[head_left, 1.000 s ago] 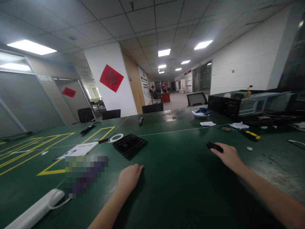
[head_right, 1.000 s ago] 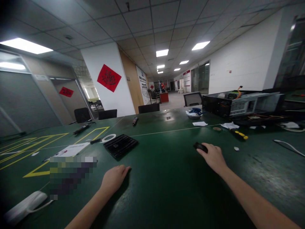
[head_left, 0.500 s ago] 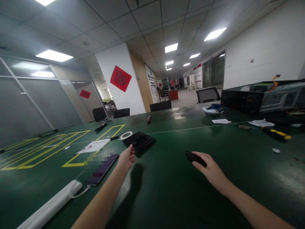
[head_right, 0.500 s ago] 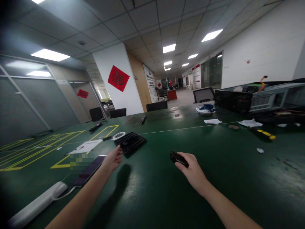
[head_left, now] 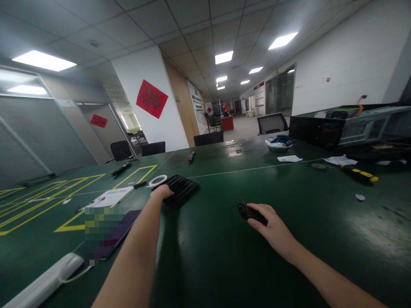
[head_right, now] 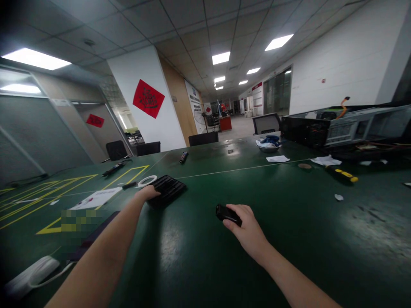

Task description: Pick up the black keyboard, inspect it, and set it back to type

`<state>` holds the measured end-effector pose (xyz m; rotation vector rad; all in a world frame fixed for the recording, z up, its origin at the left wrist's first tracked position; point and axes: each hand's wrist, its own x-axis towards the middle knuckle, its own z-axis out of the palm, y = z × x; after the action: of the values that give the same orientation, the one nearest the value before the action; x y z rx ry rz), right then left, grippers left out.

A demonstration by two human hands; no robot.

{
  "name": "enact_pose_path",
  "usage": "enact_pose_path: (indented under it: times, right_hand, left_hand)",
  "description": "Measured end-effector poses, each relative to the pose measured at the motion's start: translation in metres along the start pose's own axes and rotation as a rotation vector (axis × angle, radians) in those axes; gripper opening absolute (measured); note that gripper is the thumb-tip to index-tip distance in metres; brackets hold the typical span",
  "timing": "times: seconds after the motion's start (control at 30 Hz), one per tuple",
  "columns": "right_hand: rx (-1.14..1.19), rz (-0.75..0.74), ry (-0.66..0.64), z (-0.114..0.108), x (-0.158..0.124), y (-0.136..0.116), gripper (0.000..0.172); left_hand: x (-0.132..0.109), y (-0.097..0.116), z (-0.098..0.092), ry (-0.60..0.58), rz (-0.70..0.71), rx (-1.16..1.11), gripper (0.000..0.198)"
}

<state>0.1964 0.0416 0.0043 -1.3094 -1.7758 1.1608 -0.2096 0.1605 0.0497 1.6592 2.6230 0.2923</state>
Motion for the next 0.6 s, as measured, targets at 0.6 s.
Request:
enact_pose_path:
  times: [0.6]
  right_hand:
    - [0.076,-0.315,0.038,0.006,0.009,0.018,0.037]
  left_hand:
    - [-0.197,0.121,0.047,-0.162,0.539,-0.913,0.039]
